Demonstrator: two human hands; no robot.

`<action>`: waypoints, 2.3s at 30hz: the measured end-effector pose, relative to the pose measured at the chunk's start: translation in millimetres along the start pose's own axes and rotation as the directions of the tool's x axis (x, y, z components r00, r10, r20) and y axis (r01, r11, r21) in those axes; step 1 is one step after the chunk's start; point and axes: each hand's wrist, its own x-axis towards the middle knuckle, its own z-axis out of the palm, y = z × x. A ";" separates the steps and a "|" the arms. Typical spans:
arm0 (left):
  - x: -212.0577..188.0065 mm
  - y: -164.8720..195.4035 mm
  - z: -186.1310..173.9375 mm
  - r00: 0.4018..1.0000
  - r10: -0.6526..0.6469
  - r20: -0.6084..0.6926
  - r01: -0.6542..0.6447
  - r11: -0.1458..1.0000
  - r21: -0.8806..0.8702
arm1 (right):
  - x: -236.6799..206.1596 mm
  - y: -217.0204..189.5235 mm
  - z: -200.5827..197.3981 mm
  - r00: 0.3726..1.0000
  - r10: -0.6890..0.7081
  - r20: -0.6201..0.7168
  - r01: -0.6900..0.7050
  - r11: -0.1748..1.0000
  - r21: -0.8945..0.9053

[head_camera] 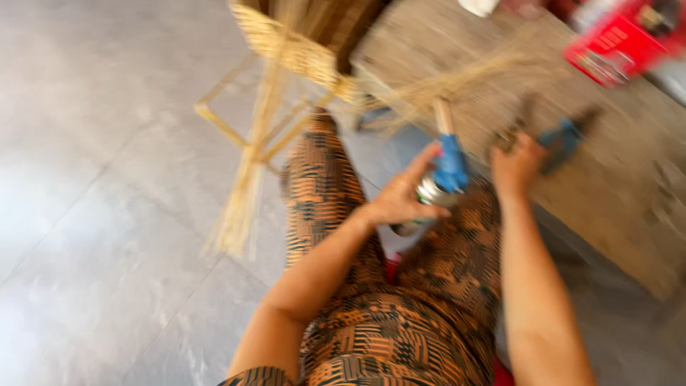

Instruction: The person sits on a low stool and repeatedly heats thin bamboo sticks with a handheld blowtorch. They pick up sticks from a pile on a wooden table, pass them through the flame, and place them back down. The person also briefly uses pliers to adjust the torch nozzle.

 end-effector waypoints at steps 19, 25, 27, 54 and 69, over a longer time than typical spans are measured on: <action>-9.3 0.2 -20.4 0.996 -0.083 -0.019 0.079 0.987 -0.140 | 16.6 3.1 -10.4 0.889 0.420 0.185 -0.455 0.762 0.460; -7.8 21.2 -23.6 0.991 -0.127 -0.029 0.125 0.989 -0.081 | -3.5 0.2 -23.9 0.903 0.371 0.218 -0.428 0.718 0.548; -7.5 20.9 -23.2 0.992 -0.119 -0.028 0.117 0.990 -0.083 | -4.3 -4.2 -17.9 0.977 0.197 0.080 -0.212 0.900 0.381; -7.8 25.3 -27.6 0.985 -0.168 -0.027 0.167 0.986 -0.027 | 46.6 39.1 -37.3 0.805 0.593 -0.002 -0.593 0.805 -0.007; 3.4 78.8 -24.3 0.995 0.030 0.093 -0.055 0.961 0.272 | -133.7 34.3 -151.7 0.772 0.041 0.635 -0.598 -0.294 0.746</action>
